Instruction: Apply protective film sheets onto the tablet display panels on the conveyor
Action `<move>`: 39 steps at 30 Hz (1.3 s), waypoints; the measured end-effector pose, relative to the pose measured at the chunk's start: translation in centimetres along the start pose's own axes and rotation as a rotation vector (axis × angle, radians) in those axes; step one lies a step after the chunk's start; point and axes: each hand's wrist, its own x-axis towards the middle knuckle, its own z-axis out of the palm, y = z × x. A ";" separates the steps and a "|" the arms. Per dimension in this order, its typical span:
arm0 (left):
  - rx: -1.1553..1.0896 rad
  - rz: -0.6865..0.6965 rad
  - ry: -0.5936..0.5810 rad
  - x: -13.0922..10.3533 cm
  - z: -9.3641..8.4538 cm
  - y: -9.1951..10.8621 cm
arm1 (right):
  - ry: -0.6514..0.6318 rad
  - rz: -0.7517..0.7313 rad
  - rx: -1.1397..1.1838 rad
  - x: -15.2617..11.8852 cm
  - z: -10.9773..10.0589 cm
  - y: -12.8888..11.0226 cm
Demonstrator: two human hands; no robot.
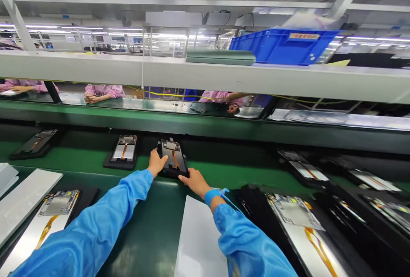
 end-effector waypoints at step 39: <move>0.658 0.872 -0.571 -39.6 -7.3 -4.7 | 0.238 0.023 -0.340 -36.8 8.9 2.6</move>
